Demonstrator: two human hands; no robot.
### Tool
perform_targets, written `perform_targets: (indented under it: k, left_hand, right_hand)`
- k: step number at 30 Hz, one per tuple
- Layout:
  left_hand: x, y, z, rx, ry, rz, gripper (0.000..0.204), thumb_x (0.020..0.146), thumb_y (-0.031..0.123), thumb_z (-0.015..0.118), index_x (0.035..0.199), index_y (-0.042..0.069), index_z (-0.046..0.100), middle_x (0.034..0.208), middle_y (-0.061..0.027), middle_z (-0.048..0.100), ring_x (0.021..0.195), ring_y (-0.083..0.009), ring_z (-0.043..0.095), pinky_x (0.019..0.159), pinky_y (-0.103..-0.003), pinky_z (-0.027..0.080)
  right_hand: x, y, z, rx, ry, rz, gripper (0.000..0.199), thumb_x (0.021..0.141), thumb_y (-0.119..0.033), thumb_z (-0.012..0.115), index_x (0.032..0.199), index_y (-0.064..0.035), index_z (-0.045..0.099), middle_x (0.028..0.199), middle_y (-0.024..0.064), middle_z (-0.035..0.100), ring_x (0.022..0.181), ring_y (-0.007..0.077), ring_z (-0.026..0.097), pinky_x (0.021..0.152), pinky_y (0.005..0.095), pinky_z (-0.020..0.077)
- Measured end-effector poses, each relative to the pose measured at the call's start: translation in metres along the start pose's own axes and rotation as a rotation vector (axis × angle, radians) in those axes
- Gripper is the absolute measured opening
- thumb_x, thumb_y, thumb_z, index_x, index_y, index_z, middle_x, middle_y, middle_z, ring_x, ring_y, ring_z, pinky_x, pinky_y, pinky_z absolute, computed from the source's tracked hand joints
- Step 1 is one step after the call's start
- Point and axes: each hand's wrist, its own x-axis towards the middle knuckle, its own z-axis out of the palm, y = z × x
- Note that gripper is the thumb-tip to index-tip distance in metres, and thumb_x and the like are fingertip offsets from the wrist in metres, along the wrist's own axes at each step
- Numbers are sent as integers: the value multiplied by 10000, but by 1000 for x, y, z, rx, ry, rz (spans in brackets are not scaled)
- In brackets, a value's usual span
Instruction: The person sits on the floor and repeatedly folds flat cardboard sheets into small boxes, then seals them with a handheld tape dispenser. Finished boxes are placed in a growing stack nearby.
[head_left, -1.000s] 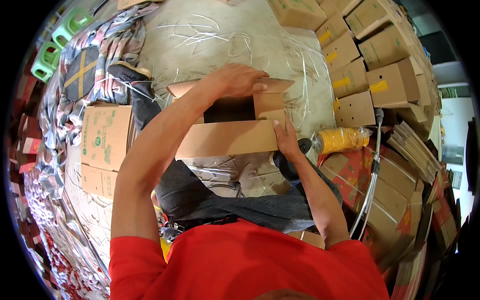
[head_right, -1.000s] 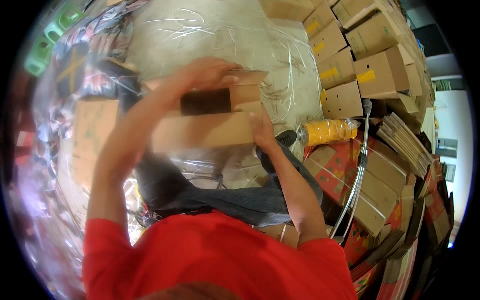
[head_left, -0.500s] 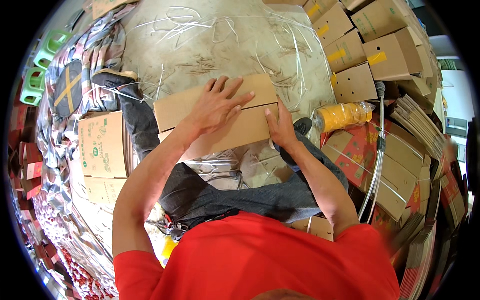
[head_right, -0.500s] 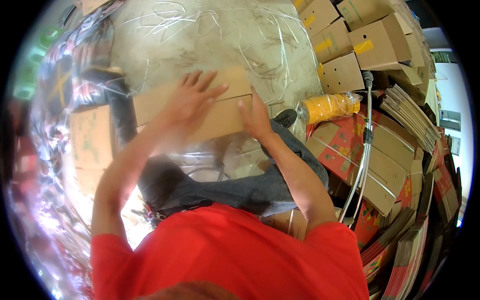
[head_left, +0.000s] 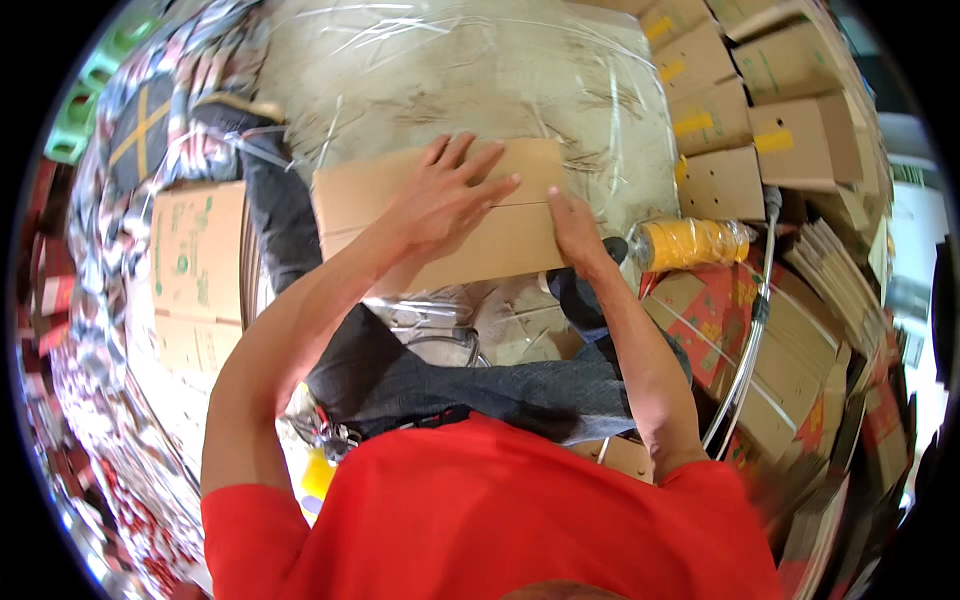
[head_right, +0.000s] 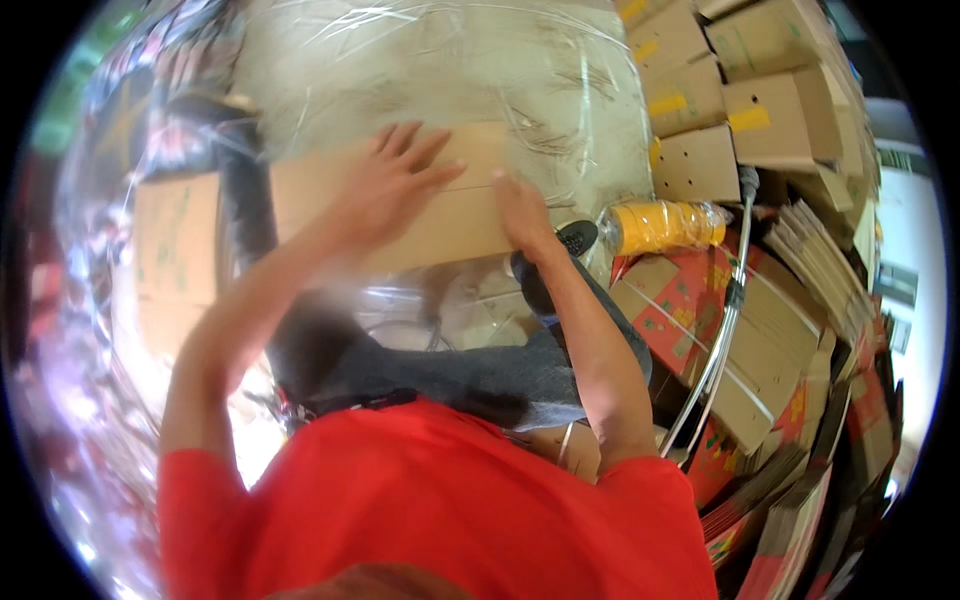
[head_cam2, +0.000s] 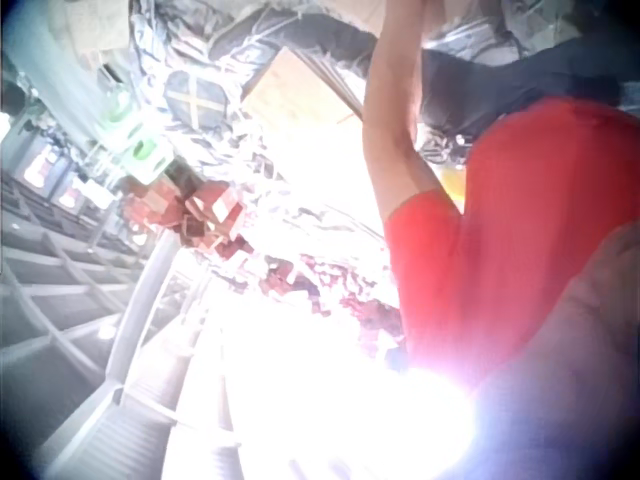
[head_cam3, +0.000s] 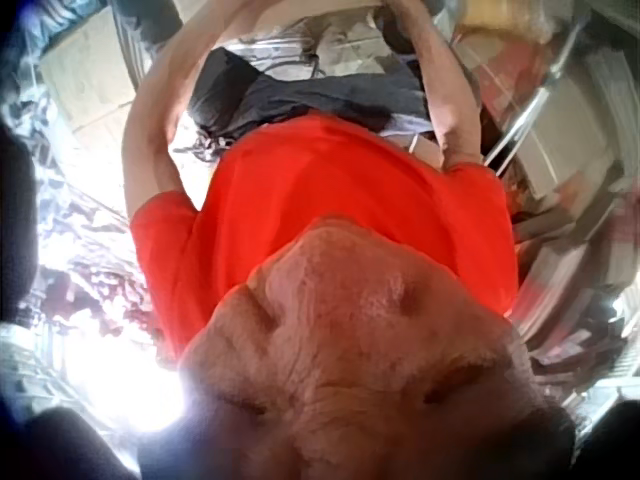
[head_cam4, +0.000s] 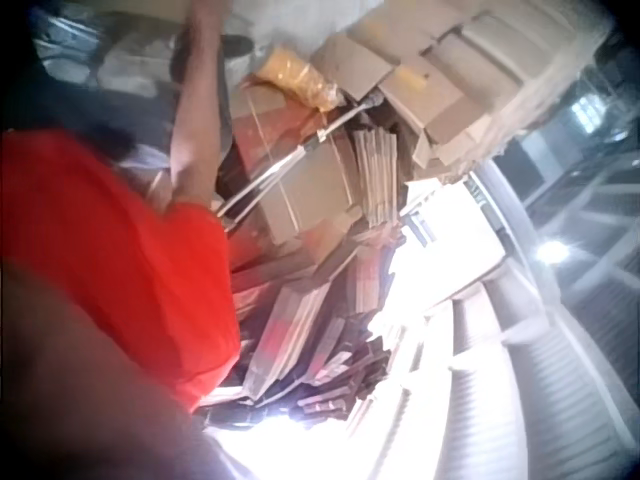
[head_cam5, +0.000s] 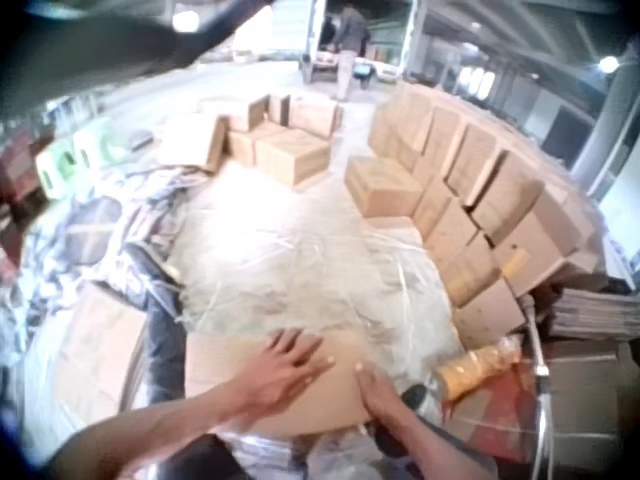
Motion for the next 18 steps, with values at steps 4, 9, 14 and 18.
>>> perform_targets:
  k: [4,9,14,18]
  left_hand:
    - [-8,0,-2,-63,123,-19,443,998,274,624,1427,163,619,1555,-184,493,1442,-422,421,1218,-563,302]
    - [-104,31,-43,-233,562,-359,543,870,111,740,1400,118,625,1386,-167,579,1320,-382,516,1089,-516,428]
    - [-319,27,-7,-46,868,-1180,237,869,53,709,1099,10,676,1006,-183,663,941,-361,629,846,-447,507]
    - [-464,70,105,110,488,-1513,290,870,177,750,1096,29,646,977,-199,651,982,-392,646,839,-480,508]
  right_hand:
    - [5,20,-2,-45,-30,-241,525,1128,-380,408,1230,71,657,1119,211,727,1027,283,669,933,419,508]
    - [-6,4,7,9,-51,-87,564,1142,-443,396,1319,43,622,1198,129,708,1022,222,680,907,359,541]
    - [-4,8,3,131,-29,35,590,1135,-459,411,1395,47,566,1264,140,680,1065,237,678,927,366,547]
    - [-1,0,4,60,-20,24,650,1129,-496,397,1476,42,507,1388,164,623,1190,273,636,997,382,521]
